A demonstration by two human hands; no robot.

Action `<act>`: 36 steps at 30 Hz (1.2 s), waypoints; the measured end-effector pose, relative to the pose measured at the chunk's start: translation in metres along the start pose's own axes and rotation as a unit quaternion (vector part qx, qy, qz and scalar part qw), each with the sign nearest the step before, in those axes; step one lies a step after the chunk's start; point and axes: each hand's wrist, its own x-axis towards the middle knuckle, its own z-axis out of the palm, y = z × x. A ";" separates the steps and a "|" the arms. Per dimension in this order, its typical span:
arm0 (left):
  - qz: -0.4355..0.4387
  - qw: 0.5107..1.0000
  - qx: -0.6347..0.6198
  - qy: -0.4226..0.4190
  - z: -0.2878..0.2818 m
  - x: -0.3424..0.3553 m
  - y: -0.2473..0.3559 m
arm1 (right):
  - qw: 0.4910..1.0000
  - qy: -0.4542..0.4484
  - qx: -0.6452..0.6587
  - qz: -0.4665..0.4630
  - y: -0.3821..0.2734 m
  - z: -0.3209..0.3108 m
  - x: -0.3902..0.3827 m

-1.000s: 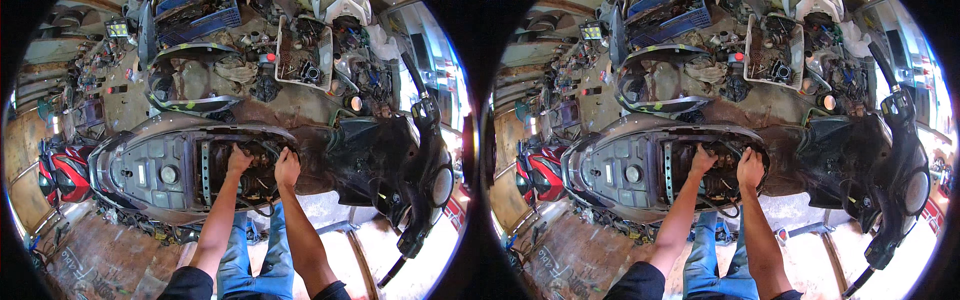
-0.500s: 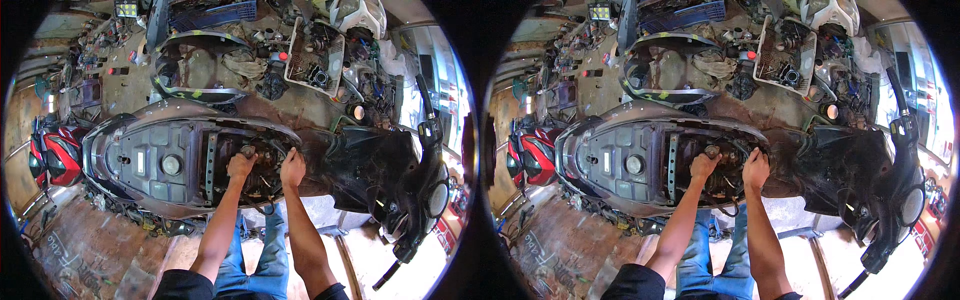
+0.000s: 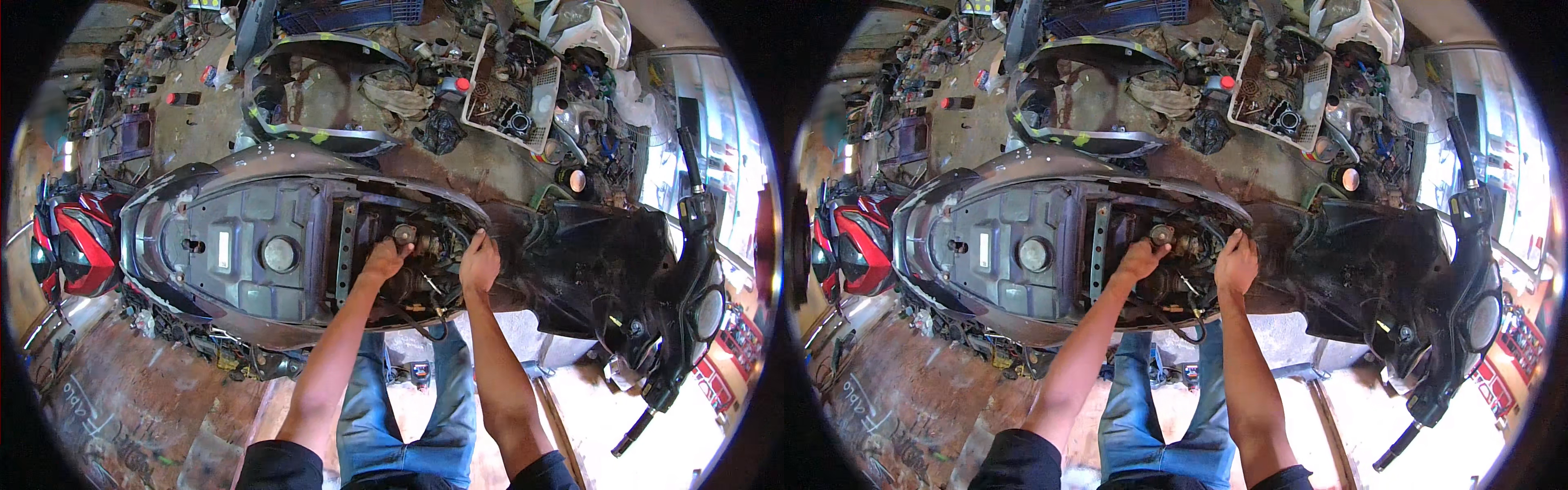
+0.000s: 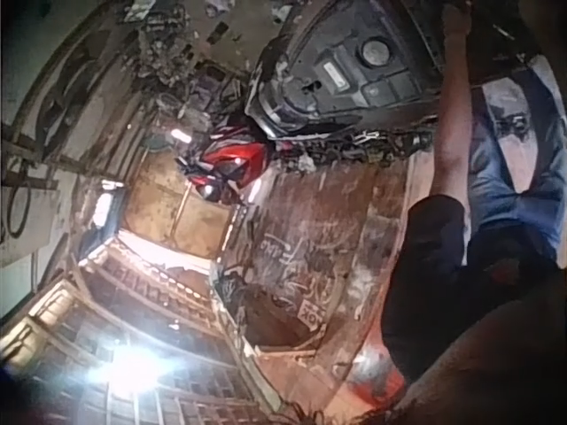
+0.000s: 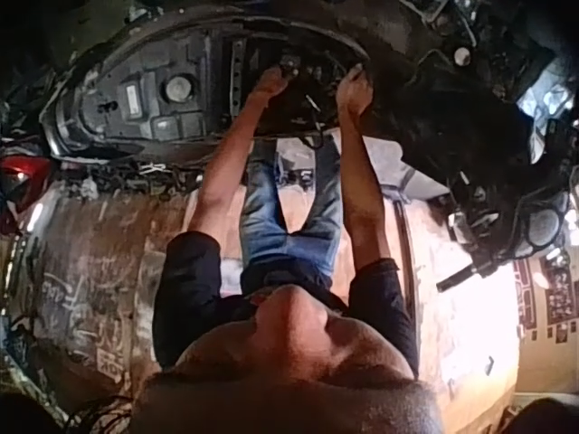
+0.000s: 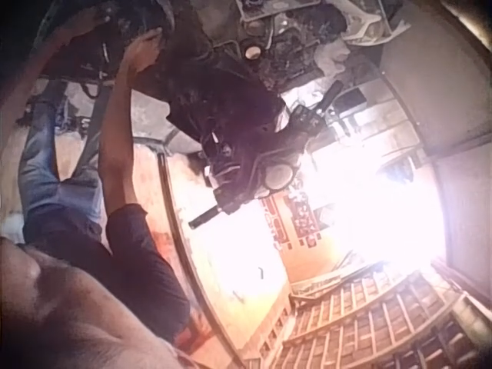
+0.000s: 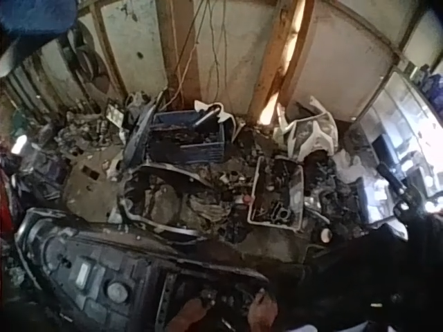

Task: Repairing internal components of a motorcycle engine or fuel system under the seat.

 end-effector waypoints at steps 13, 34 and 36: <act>0.062 0.967 -0.080 0.232 0.003 -0.056 0.029 | 0.999 0.022 0.001 -0.029 0.003 -0.006 0.000; -0.007 0.971 -0.124 0.206 0.000 -0.054 0.038 | 0.915 -0.375 0.141 -0.046 -0.028 0.057 0.018; 0.000 0.971 -0.107 0.212 -0.001 -0.053 0.036 | 0.906 -0.407 0.114 -0.036 -0.043 0.059 0.024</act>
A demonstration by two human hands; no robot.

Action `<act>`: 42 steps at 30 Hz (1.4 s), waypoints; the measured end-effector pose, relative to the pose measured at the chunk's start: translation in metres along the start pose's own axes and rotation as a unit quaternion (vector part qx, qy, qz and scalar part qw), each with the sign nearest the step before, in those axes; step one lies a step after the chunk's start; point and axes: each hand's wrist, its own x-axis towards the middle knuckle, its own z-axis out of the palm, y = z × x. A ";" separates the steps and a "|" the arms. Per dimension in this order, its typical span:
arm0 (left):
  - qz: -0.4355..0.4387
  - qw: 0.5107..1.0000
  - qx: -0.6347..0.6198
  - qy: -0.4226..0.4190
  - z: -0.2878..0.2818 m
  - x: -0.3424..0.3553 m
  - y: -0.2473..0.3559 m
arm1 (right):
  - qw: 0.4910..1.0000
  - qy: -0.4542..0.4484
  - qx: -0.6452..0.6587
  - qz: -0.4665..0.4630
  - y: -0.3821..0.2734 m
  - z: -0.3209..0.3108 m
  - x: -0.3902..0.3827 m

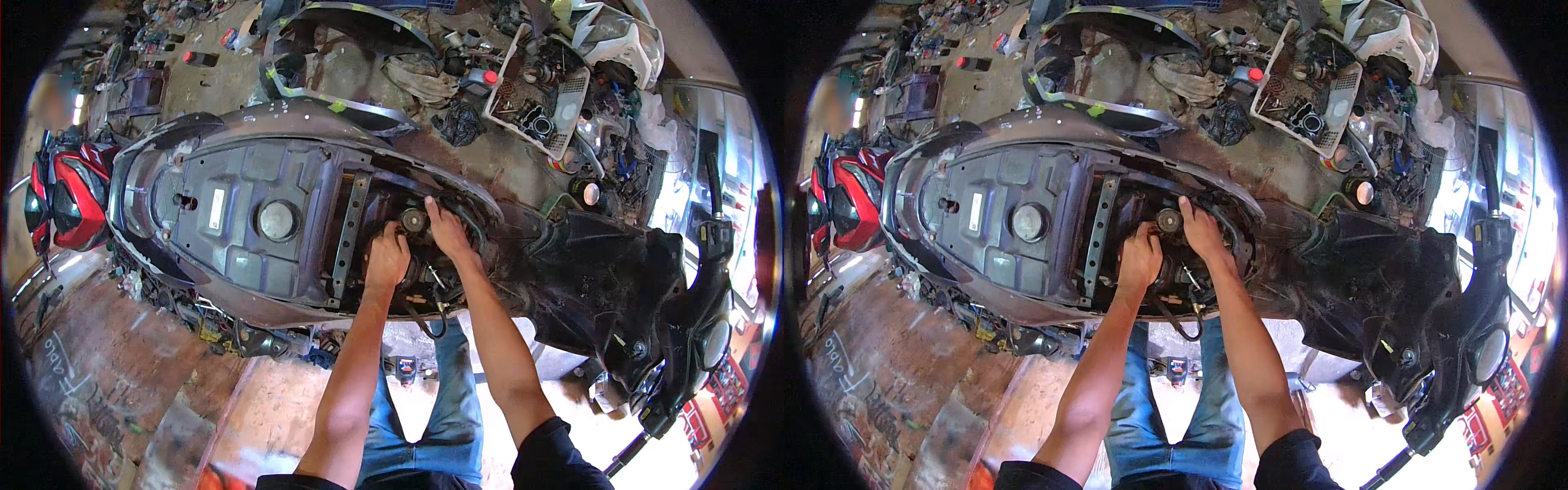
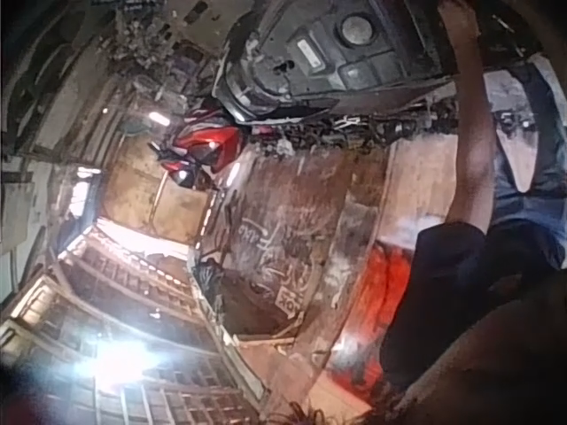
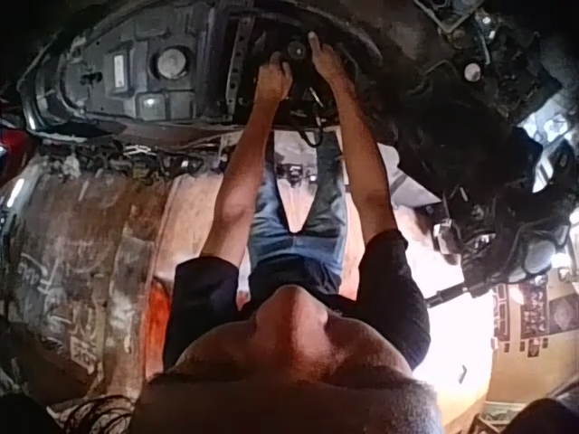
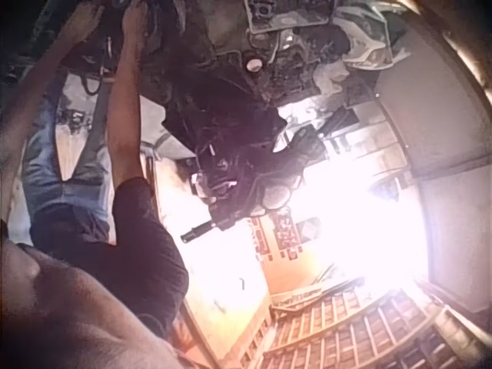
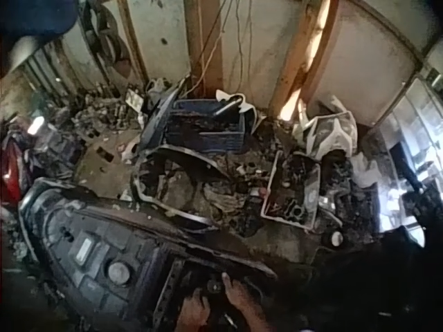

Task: Repairing internal components of a motorcycle engine or fuel system under the seat.

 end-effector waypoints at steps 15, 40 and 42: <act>0.013 0.999 0.014 0.035 0.001 -0.001 -0.001 | 0.972 -0.229 -0.002 0.052 -0.011 0.006 0.054; -0.081 0.968 0.200 -0.129 0.027 0.032 -0.005 | 0.942 -0.318 0.068 -0.081 0.014 0.018 0.083; -0.089 0.966 0.205 -0.129 0.026 0.028 0.005 | 0.940 -0.321 0.086 -0.081 0.017 0.018 0.088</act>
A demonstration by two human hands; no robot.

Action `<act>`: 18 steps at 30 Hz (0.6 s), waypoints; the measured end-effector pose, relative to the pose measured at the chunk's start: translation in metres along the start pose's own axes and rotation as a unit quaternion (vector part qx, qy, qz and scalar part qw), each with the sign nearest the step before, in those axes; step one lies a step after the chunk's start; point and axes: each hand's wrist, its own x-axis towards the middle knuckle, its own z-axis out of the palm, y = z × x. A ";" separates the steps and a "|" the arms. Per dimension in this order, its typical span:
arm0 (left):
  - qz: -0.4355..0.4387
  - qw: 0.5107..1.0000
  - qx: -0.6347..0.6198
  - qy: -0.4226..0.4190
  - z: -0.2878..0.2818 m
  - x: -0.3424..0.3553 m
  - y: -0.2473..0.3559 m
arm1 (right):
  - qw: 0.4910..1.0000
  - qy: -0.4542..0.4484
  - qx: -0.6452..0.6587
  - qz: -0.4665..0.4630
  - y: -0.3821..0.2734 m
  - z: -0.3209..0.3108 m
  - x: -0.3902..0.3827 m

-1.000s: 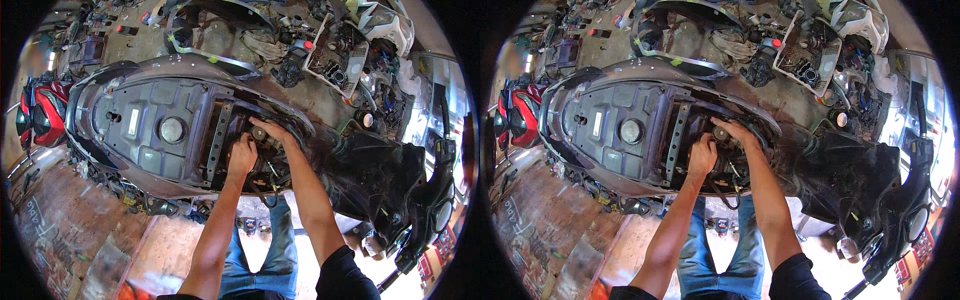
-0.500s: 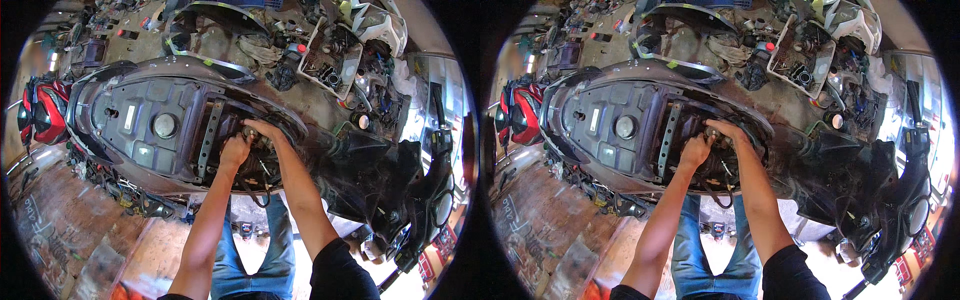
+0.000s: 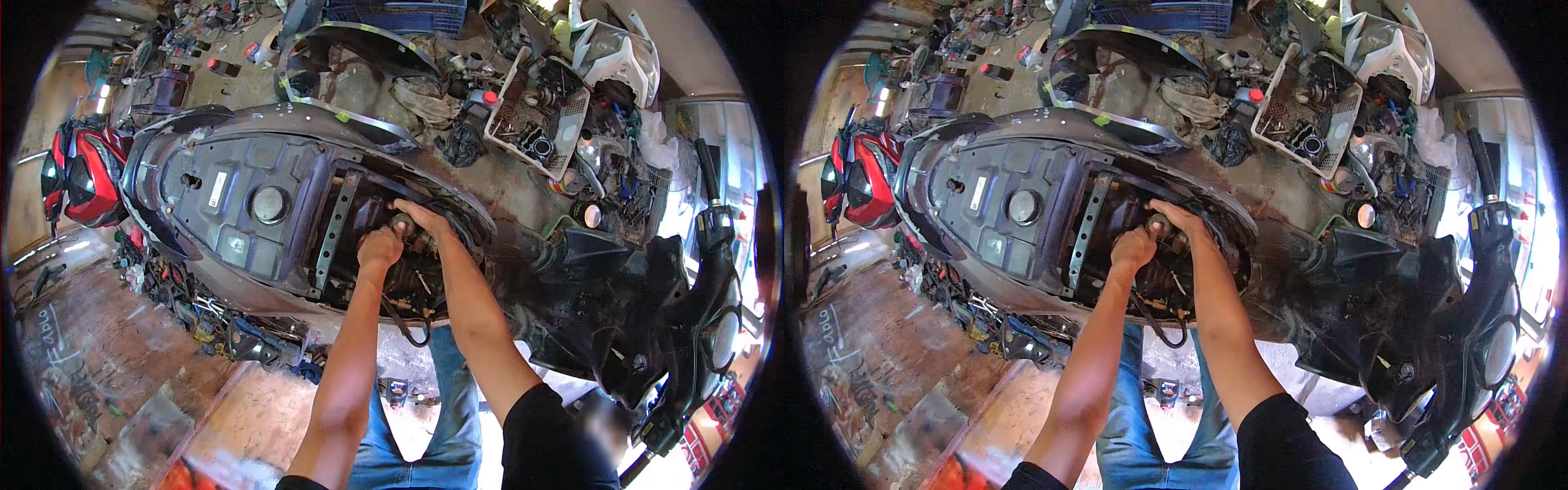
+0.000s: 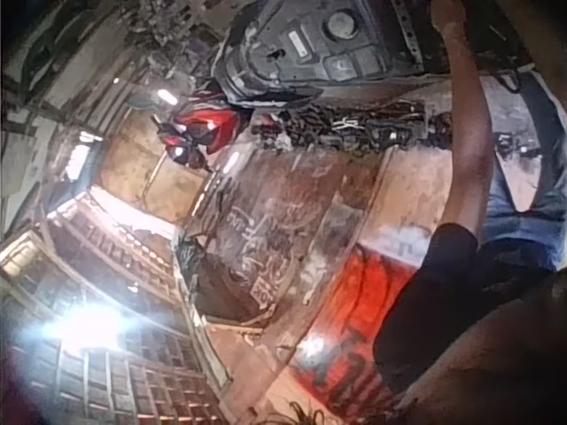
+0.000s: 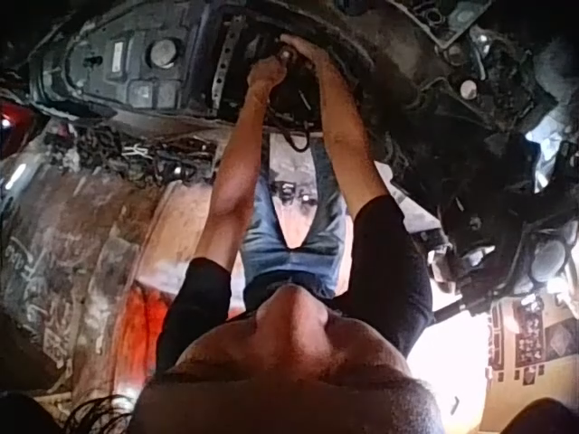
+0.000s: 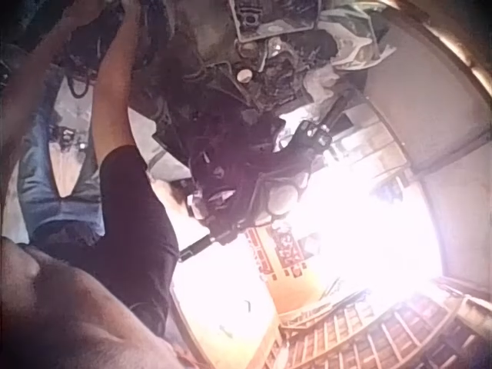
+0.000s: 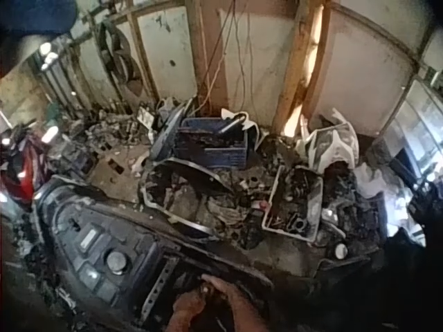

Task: Repairing internal components of a motorcycle engine or fuel system under the seat.

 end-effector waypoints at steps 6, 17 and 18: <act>-0.083 0.997 0.011 -0.002 0.000 -0.008 -0.016 | 0.991 0.105 -0.032 0.077 -0.033 0.047 -0.018; -0.052 0.996 0.043 0.060 0.004 -0.005 0.022 | 0.991 0.104 -0.011 0.088 -0.005 0.020 -0.002; -0.058 0.996 0.038 0.058 0.003 -0.007 0.021 | 0.991 0.101 -0.009 0.088 -0.004 0.023 -0.003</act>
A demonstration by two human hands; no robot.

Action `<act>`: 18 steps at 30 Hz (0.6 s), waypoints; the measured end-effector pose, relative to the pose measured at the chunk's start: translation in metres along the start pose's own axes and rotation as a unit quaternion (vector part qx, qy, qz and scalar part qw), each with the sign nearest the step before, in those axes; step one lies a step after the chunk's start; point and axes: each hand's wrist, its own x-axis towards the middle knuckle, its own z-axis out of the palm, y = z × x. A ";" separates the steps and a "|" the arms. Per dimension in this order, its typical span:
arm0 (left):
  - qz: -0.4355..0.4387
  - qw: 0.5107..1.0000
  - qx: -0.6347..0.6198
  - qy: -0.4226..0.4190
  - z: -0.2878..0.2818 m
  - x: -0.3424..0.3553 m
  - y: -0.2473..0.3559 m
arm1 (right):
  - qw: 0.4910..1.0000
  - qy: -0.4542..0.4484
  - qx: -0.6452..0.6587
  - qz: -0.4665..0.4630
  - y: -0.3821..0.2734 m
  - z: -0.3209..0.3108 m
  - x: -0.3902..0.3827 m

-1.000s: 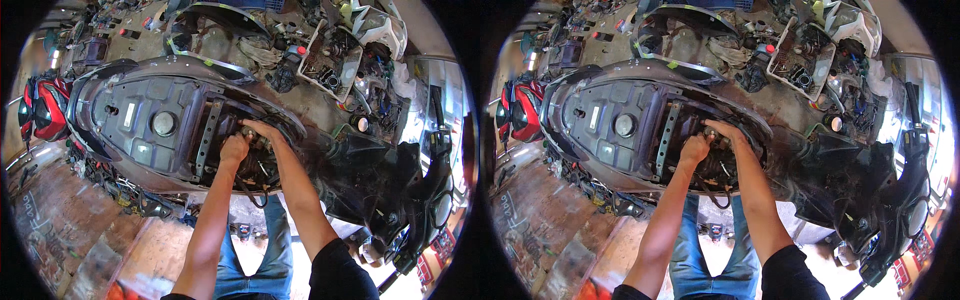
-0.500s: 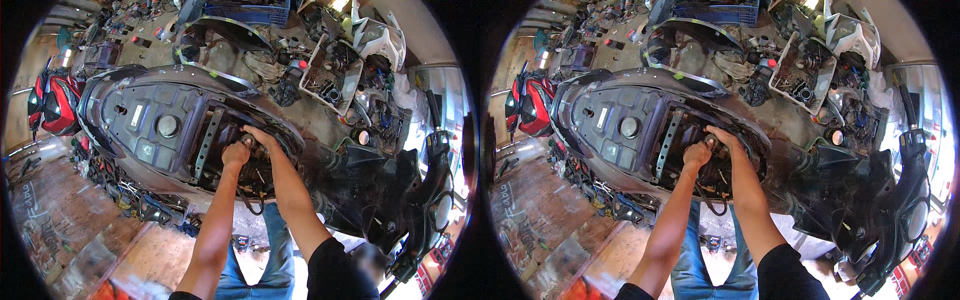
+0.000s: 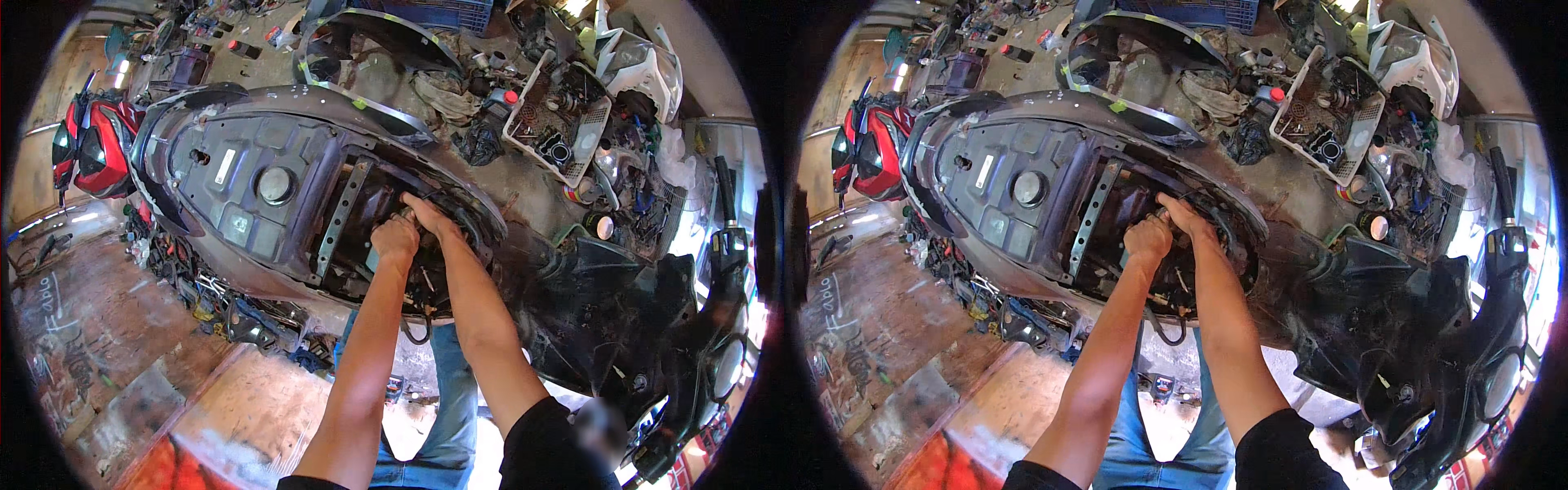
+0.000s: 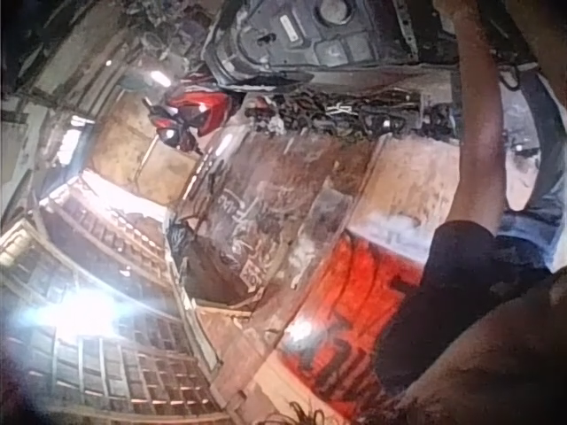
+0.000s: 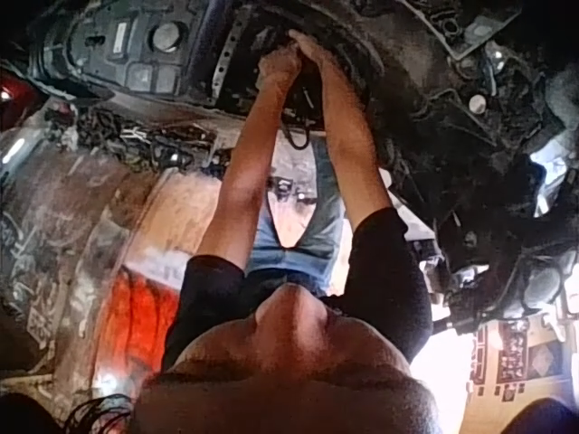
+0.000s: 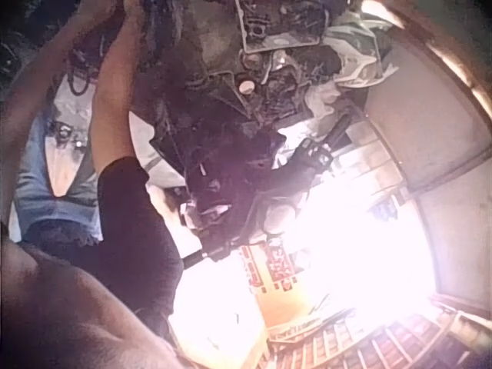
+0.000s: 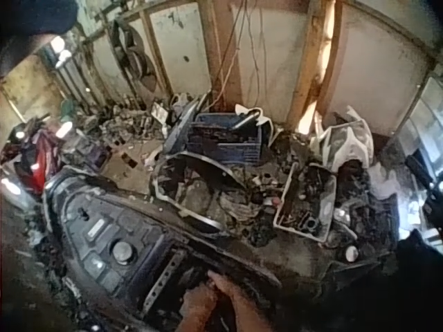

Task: Repairing internal components of a motorcycle engine or fuel system under the seat.

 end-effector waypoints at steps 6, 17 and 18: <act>0.028 0.999 0.028 0.007 0.011 0.007 0.006 | 0.999 0.020 -0.037 -0.012 0.011 -0.012 0.009; 0.003 0.999 0.030 -0.015 -0.007 0.008 -0.003 | 0.996 -0.007 -0.067 0.057 -0.032 0.003 -0.032; 0.034 0.998 0.055 0.021 0.003 0.007 -0.004 | 0.996 -0.025 -0.066 0.055 -0.033 0.000 -0.043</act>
